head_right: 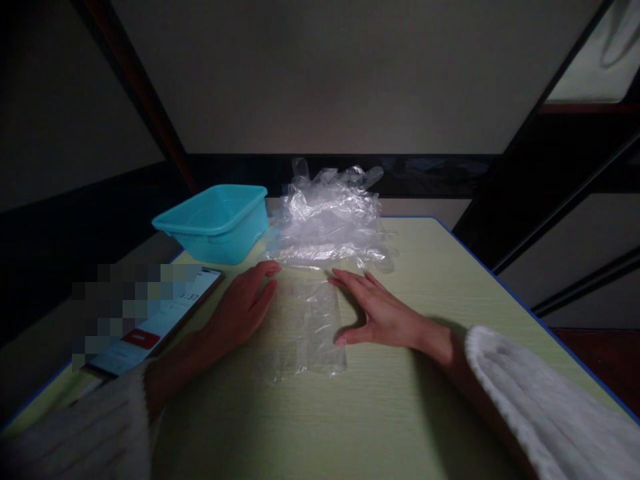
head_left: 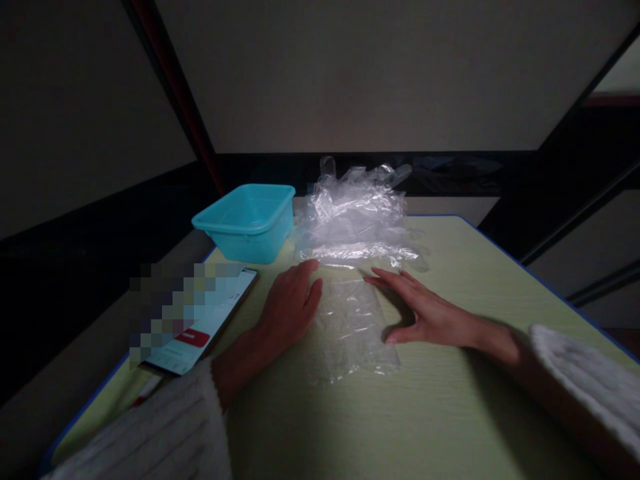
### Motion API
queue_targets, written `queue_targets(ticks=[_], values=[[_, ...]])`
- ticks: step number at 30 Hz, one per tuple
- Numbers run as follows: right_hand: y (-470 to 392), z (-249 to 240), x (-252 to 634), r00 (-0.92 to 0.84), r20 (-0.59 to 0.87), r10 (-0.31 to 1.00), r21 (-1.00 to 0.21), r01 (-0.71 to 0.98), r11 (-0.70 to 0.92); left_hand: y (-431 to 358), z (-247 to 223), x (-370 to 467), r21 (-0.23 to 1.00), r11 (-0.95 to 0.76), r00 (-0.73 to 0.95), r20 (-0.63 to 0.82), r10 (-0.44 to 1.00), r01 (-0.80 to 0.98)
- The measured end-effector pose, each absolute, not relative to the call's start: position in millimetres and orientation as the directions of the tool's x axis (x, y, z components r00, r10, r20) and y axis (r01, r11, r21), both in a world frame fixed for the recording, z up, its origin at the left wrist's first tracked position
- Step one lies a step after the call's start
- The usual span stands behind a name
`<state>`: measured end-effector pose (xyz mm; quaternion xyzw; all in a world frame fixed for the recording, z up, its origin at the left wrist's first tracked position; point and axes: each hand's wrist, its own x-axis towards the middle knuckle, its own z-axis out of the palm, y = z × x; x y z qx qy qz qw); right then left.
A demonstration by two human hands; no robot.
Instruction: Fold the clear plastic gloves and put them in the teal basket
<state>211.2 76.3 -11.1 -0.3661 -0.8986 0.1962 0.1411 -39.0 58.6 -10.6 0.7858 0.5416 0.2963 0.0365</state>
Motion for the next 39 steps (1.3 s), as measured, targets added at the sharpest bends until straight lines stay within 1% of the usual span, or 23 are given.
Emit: queue_targets(ticks=[5,11,16,18,21,24,28,34,39], values=[[78.1,-12.4,211.6,-0.698,0.117,0.707,-0.44,0.602,0.667,61.3,-12.2,-39.0,0.408,-0.388,0.246,0.36,0.9,0.826],[74.6,-8.3,215.9,-0.689,0.074,0.721,-0.414,0.636,0.651,62.3,-12.2,-39.3,0.429,-0.395,0.257,0.343,0.903,0.812],[68.9,-8.0,226.0,-0.677,0.171,0.716,-0.379,0.625,0.682,63.6,-14.1,-40.9,0.447,-0.413,0.28,0.333,0.9,0.794],[67.9,-7.9,227.2,-0.664,0.219,0.715,-0.387,0.614,0.688,64.3,-15.0,-41.3,0.451,-0.425,0.3,0.324,0.897,0.785],[68.3,-8.7,226.1,-0.643,0.263,0.719,-0.421,0.594,0.685,64.4,-15.3,-41.0,0.438,-0.477,0.365,0.318,0.875,0.762],[70.1,-11.5,225.2,-0.645,0.269,0.715,-0.416,0.592,0.69,63.6,-14.9,-39.9,0.412,-0.526,0.424,0.317,0.848,0.744],[72.5,-15.6,226.7,-0.66,0.264,0.704,-0.373,0.603,0.705,63.4,-15.1,-39.2,0.399,-0.508,0.419,0.292,0.859,0.763],[73.6,-14.7,227.3,-0.657,0.242,0.714,-0.356,0.624,0.695,63.1,-13.6,-39.1,0.383,-0.473,0.392,0.272,0.879,0.794],[72.9,-13.2,226.0,-0.655,0.234,0.718,-0.346,0.634,0.691,61.8,-10.8,-38.0,0.341,-0.467,0.396,0.259,0.881,0.816]])
